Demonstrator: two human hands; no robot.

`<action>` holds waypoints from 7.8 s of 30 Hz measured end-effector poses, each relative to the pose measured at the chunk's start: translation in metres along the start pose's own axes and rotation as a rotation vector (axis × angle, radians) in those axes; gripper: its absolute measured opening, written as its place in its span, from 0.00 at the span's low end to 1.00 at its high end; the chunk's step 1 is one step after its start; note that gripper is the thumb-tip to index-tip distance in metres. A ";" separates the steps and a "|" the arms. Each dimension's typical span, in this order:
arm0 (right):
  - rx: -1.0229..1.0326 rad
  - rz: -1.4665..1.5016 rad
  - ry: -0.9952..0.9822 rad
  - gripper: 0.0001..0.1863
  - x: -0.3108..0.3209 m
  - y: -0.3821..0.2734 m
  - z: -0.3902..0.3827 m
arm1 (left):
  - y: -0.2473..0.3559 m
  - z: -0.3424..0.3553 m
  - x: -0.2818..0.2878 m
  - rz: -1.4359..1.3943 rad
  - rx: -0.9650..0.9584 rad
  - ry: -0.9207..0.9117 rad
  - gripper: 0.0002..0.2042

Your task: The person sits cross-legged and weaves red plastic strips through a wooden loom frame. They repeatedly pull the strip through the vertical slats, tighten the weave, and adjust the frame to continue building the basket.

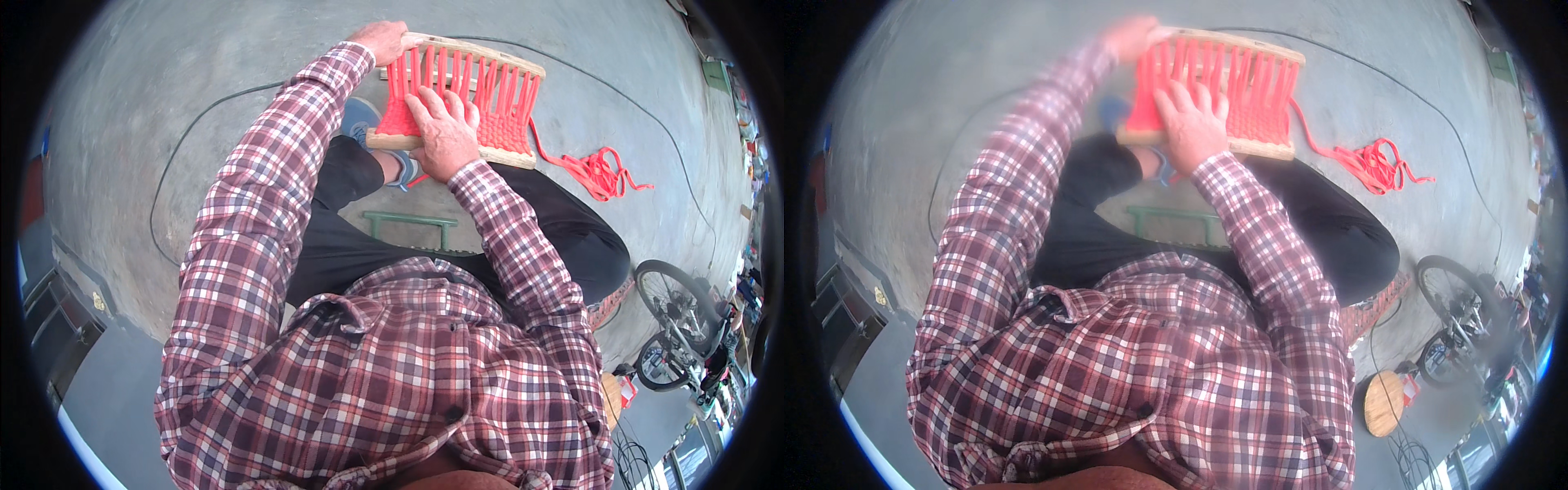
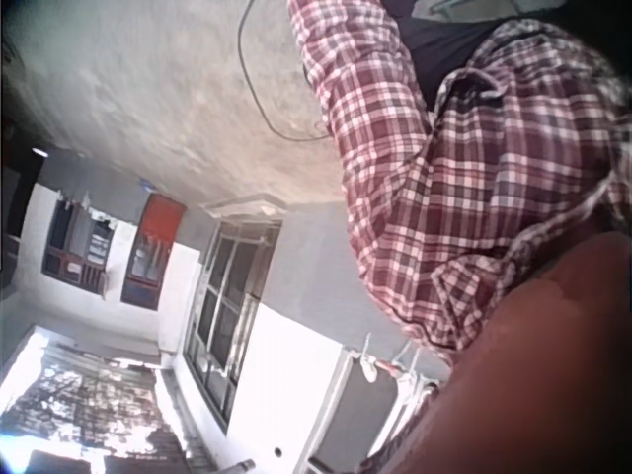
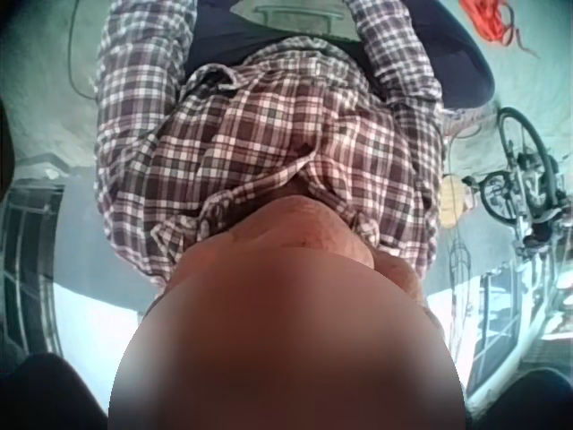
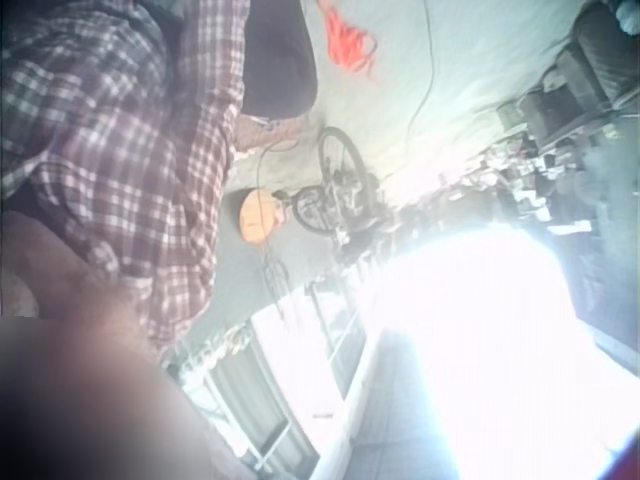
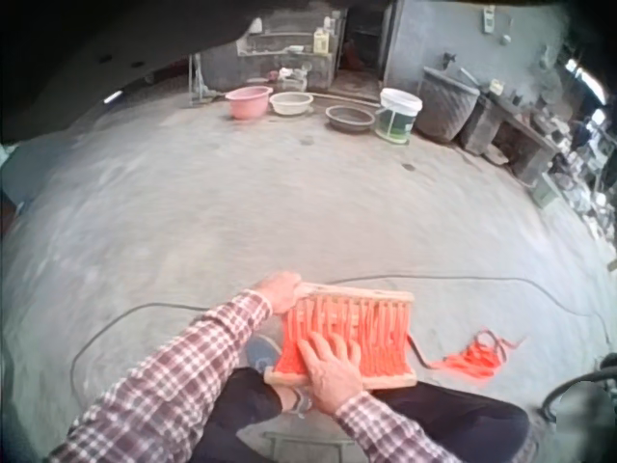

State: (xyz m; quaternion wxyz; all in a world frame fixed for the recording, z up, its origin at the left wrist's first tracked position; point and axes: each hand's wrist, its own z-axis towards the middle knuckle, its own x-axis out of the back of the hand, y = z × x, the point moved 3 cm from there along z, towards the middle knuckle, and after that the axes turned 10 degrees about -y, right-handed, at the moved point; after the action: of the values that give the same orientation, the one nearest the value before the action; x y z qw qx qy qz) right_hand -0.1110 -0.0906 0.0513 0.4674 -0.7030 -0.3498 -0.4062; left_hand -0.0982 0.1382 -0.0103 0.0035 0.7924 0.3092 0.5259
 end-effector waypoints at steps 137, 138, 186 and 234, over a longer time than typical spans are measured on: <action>-0.170 0.215 -0.109 0.22 -0.020 0.017 0.007 | 0.030 -0.033 0.009 -0.086 0.202 0.191 0.29; -0.181 0.213 -0.110 0.22 -0.021 0.017 0.006 | 0.027 -0.030 0.009 -0.080 0.197 0.177 0.29; -0.981 1.583 -0.027 0.14 -0.102 0.184 -0.092 | 0.048 -0.153 -0.109 -1.437 0.699 0.001 0.11; -0.982 0.564 -0.458 0.09 0.062 0.390 -0.244 | 0.007 -0.175 -0.131 -0.958 0.570 0.245 0.08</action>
State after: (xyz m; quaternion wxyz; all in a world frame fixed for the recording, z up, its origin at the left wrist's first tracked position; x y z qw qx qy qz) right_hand 0.1955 -0.4374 0.0190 0.0914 -0.9713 -0.0136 -0.2191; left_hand -0.2748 0.0122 -0.0385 -0.0081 0.4669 0.7615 0.4495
